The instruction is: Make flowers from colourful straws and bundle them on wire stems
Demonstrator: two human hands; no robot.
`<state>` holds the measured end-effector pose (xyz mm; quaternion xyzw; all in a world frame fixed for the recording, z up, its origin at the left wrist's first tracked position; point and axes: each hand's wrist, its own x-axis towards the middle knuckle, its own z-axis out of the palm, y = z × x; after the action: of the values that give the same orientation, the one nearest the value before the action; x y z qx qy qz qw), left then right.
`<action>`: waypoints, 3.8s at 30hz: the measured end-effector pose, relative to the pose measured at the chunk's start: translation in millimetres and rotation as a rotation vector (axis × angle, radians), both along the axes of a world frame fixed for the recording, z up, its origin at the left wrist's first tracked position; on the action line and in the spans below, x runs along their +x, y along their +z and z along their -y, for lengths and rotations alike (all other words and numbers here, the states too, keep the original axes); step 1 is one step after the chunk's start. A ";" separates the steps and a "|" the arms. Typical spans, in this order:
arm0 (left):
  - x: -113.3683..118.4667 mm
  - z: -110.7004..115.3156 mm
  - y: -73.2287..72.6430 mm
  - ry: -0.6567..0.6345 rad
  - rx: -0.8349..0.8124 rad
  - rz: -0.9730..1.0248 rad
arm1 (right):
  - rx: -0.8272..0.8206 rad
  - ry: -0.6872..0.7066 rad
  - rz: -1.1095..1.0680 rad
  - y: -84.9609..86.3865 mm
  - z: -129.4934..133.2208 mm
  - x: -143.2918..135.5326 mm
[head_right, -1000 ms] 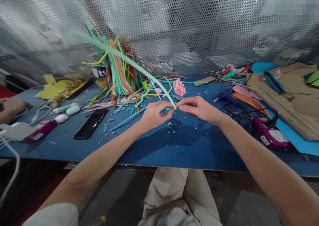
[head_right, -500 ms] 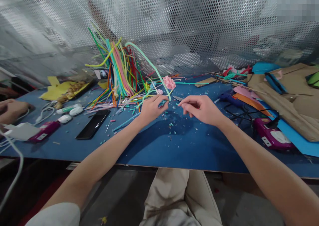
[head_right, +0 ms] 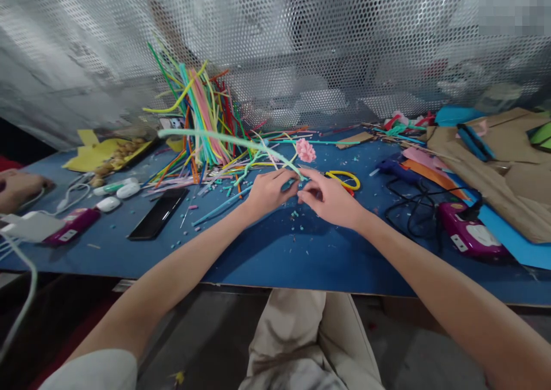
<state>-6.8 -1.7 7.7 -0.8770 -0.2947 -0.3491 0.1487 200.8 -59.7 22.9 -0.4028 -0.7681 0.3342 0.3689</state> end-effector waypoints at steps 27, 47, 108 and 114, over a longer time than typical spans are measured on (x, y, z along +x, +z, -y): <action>15.4 34.1 26.6 -0.196 -0.700 0.825 | -0.312 -0.021 -0.565 3.3 9.5 -21.7; 13.0 32.1 22.6 -0.261 -0.675 0.785 | -0.213 0.169 -0.668 5.0 0.0 -3.2; 23.3 53.4 28.9 -0.309 -0.894 0.946 | -0.467 0.615 -0.683 -16.7 7.8 -22.7; 25.8 54.0 29.7 -0.332 -0.995 1.033 | -0.589 0.633 -0.694 -9.4 9.8 -22.3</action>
<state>19.0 -55.7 37.4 -0.5978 -0.3139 -0.5607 -0.4794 178.5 -69.6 13.5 -0.1047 -0.5590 0.7426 0.3537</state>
